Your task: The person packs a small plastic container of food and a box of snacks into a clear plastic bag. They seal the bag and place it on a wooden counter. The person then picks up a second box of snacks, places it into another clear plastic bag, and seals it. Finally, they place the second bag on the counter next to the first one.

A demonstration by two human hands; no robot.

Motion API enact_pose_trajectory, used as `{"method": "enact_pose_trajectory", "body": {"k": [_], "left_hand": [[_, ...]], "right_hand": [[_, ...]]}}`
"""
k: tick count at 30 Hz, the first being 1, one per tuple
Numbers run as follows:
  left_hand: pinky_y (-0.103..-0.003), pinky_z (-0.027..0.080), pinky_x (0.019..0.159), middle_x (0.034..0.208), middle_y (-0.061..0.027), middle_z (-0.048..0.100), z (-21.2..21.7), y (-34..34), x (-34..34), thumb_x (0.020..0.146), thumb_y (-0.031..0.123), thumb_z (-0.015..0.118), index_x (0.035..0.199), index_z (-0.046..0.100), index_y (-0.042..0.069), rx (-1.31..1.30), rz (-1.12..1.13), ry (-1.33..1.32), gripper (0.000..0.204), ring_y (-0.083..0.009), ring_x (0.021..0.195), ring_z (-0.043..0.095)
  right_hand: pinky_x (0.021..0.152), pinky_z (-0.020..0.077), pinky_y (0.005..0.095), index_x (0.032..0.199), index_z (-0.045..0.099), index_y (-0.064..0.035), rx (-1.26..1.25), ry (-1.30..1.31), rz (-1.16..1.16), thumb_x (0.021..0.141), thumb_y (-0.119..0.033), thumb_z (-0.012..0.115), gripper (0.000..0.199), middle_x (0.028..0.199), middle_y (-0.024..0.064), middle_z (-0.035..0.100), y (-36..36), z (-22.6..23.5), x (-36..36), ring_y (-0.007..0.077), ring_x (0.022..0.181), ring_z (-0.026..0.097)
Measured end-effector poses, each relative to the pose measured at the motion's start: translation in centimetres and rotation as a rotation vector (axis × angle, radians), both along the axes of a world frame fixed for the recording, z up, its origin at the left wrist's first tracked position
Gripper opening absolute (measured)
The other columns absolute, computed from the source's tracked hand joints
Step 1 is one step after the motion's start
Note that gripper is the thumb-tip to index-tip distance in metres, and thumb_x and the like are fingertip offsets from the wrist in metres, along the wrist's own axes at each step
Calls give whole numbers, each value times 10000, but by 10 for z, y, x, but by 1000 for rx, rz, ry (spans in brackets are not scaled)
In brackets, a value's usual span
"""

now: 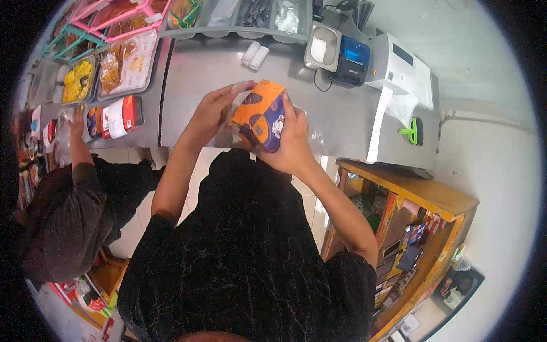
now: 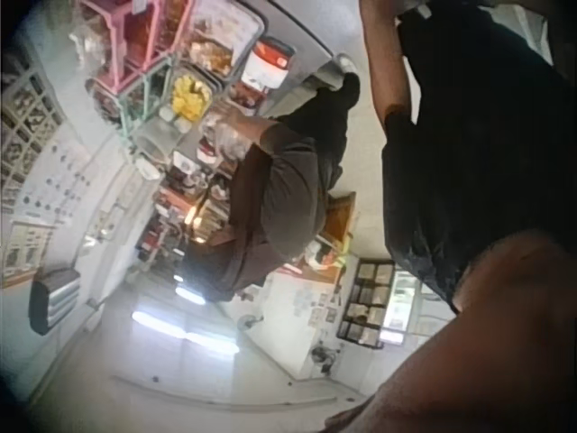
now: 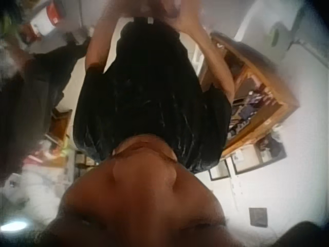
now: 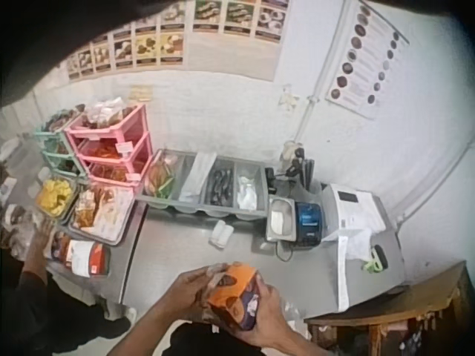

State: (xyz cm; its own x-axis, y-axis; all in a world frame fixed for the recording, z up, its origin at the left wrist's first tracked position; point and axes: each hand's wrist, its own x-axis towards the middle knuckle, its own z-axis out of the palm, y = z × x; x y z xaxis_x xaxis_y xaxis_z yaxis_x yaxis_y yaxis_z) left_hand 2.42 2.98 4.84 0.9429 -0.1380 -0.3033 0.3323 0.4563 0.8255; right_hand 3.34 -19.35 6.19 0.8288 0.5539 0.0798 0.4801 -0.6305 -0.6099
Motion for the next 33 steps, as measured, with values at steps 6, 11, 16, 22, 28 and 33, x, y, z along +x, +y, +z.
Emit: {"method": "enact_pose_trajectory", "body": {"k": [6, 11, 16, 22, 28, 33], "left_hand": [[-169, 474, 600, 1220, -69, 633, 24, -21, 8, 974, 175, 526, 1282, 564, 18, 233, -66, -118, 348, -24, 733, 566], [-261, 469, 862, 1111, -84, 654, 15, -21, -1, 960, 130, 544, 1298, 536, 19, 408, -203, -271, 356, -123, 978, 589], [-282, 455, 895, 1063, -82, 655, 12, -16, -9, 981, 142, 509, 1293, 519, 19, 589, -241, -238, 336, -128, 1032, 582], [-238, 461, 636, 814, -64, 669, 47, -29, 1, 1017, 248, 436, 1140, 587, 0, 604, -60, -151, 316, -98, 732, 595], [-253, 418, 552, 493, 3, 448, 48, -4, 9, 1028, 314, 413, 835, 563, 12, 820, -102, -42, 389, -99, 527, 530], [-260, 443, 574, 551, -14, 494, 62, -18, 19, 1020, 300, 445, 870, 561, 19, 508, -4, -108, 339, -129, 556, 567]], "right_hand": [[956, 393, 506, 1497, 165, -91, -378, 24, 104, 589, -288, 834, 1144, 1165, 278, 427, -24, 16, -7, 457, 1056, 465], [935, 396, 526, 1523, 136, -171, -608, 183, 50, 615, -397, 812, 1154, 1171, 275, 451, -10, 12, -2, 445, 1059, 481], [935, 397, 490, 1515, 184, -172, -763, -104, 153, 645, -478, 781, 1098, 1192, 254, 474, -8, -11, -9, 407, 1084, 484], [893, 406, 447, 1465, 334, -154, -581, -134, 139, 738, -538, 712, 905, 1244, 235, 459, -17, 5, -14, 361, 1089, 482], [917, 402, 399, 848, 632, -84, -630, -18, 691, 680, -235, 734, 248, 916, 45, 597, -125, 49, -7, 208, 929, 556], [914, 389, 401, 675, 568, -87, -428, -285, 512, 667, -131, 664, 105, 726, 24, 535, -125, 119, 46, 199, 832, 547]]}}
